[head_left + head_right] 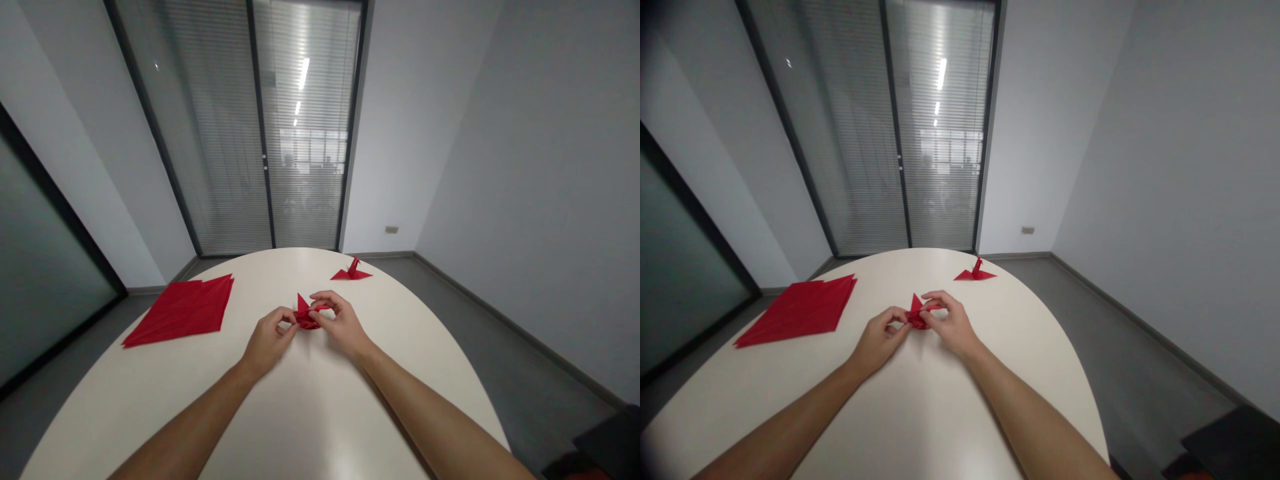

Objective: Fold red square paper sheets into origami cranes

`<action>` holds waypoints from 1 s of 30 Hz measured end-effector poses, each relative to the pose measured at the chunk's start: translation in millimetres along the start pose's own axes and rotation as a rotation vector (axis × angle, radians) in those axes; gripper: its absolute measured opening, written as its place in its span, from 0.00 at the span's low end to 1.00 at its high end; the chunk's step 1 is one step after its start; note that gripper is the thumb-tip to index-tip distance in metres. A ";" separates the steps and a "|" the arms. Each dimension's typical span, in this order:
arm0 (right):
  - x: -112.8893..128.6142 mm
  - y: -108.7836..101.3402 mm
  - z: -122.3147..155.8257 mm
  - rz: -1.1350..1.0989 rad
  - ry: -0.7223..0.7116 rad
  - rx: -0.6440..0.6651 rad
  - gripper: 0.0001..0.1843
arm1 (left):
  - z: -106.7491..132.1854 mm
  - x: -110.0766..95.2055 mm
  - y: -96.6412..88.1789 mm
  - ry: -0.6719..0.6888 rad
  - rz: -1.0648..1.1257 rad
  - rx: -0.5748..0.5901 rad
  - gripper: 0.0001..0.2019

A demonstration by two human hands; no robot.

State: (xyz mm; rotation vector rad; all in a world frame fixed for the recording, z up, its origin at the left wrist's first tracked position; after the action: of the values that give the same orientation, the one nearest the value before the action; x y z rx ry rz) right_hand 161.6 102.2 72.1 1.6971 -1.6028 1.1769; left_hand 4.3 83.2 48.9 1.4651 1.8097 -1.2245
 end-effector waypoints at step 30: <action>-46.3 24.2 6.7 -0.087 0.228 0.138 0.27 | -3.3 29.4 -4.7 -0.251 0.386 -0.136 0.25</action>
State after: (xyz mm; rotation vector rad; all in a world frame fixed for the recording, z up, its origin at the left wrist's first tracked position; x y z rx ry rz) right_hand 143.4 116.4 24.8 1.6311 -1.3245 1.4093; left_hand -8.2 100.4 27.8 1.4278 1.3403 -1.0167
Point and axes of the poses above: each hand's wrist, its own z-axis away from the middle knuckle, its own y-axis out of the palm, x = y × z, the point moved 10 cm from there along -z, towards the middle knuckle, and after that the axes turned 4 degrees about z, right-handed, at the moved point
